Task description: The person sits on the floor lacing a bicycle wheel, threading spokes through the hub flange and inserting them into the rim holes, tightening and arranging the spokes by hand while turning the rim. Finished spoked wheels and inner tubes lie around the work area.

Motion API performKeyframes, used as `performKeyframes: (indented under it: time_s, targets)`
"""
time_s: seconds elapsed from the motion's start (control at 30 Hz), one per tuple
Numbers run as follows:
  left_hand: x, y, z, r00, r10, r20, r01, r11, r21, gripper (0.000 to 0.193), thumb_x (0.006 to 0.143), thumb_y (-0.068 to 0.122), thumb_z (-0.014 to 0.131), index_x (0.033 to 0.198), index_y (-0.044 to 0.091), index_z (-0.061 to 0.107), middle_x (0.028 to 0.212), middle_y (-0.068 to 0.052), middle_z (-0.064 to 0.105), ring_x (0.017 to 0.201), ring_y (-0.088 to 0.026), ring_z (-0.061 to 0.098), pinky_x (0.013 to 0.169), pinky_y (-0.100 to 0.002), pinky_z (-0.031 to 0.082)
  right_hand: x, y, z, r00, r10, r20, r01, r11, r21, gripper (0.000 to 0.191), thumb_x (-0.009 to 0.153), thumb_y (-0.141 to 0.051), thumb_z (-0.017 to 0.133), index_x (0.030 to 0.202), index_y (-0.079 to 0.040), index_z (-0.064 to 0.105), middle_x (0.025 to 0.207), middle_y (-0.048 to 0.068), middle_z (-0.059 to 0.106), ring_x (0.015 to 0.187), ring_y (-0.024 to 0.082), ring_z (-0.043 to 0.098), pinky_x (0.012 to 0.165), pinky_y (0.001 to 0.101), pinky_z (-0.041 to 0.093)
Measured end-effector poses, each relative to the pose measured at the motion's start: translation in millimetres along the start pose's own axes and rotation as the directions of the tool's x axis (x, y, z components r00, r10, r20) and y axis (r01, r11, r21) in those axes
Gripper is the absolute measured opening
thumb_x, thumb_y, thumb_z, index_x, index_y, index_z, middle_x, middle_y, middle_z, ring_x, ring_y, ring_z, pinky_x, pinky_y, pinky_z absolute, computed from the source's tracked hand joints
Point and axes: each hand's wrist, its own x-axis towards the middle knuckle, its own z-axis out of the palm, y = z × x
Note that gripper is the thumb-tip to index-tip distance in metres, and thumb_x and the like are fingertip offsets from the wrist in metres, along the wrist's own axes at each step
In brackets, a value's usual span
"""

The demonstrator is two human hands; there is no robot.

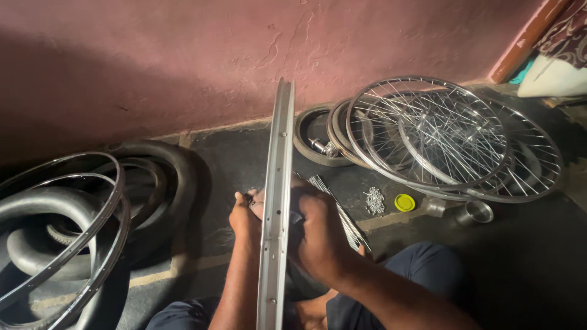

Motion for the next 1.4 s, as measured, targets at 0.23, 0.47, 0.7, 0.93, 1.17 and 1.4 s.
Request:
performKeyframes:
  time_s: [0.23,0.47,0.7,0.93,1.17,1.4]
  targets:
    - [14.5,-13.2,-17.7,0.998,-0.030,0.055,0.034,0.997,-0.070,0.043,0.109,0.038,0.044,0.097,0.002,0.064,0.078,-0.008,0.058,0.068,-0.018,0.057,0.064,-0.030,0.052,-16.1,4.3,0.7,0.945,0.225,0.237,-0.261,0.956,0.134,0.023,0.070,0.011,0.052,0.089,0.004,0.064,0.082,0.023,0.069,0.080,0.042,0.069,0.066,0.0453,0.053]
    - [23.1,-21.4,-21.6,0.991,-0.083,0.107,0.105,0.968,-0.228,0.046,0.110,0.039,0.043,0.097,-0.001,0.062,0.075,-0.007,0.057,0.067,-0.017,0.056,0.064,-0.030,0.054,-24.1,12.3,-7.1,0.894,0.302,0.330,-0.325,0.945,0.015,0.016,0.075,0.008,0.053,0.085,0.002,0.064,0.082,0.022,0.068,0.083,0.041,0.070,0.068,0.0442,0.055]
    - [15.2,-17.5,-22.2,0.990,-0.086,0.108,0.101,0.984,-0.150,0.046,0.110,0.041,0.039,0.098,0.002,0.061,0.074,-0.007,0.057,0.066,-0.017,0.057,0.064,-0.029,0.054,-14.9,5.0,-13.9,0.925,0.162,0.345,-0.208,0.973,0.102,0.032,0.079,0.008,0.052,0.105,0.002,0.070,0.103,0.022,0.074,0.104,0.040,0.071,0.088,0.0430,0.058]
    - [14.3,-23.7,-28.4,0.998,0.001,0.071,-0.001,1.000,-0.005,0.051,0.111,0.040,0.037,0.097,0.002,0.068,0.080,-0.009,0.065,0.069,-0.021,0.064,0.067,-0.035,0.057,-34.0,15.9,6.3,0.971,0.200,0.127,-0.186,0.976,-0.113,0.041,0.083,-0.009,0.077,0.116,0.003,0.057,0.101,0.018,0.074,0.099,0.033,0.074,0.084,0.0391,0.059]
    - [29.6,-26.8,-43.9,0.988,-0.004,-0.156,0.056,0.941,0.333,0.053,0.106,0.046,0.048,0.104,0.000,0.075,0.088,-0.012,0.074,0.075,-0.022,0.069,0.069,-0.036,0.056,-27.9,39.3,-5.5,0.940,-0.209,0.270,0.221,0.975,-0.013,0.053,0.089,-0.009,0.082,0.133,-0.006,0.052,0.111,0.012,0.070,0.100,0.027,0.072,0.089,0.0378,0.059]
    - [11.8,-40.3,-49.9,0.888,0.316,0.335,-0.455,0.714,0.533,0.042,0.104,0.039,0.053,0.115,0.002,0.070,0.096,-0.011,0.071,0.082,-0.019,0.067,0.069,-0.033,0.054,-18.2,48.4,-4.2,0.894,-0.221,0.390,0.136,0.963,0.233,0.043,0.089,0.006,0.077,0.123,-0.010,0.057,0.114,0.008,0.072,0.107,0.023,0.075,0.090,0.0336,0.062]
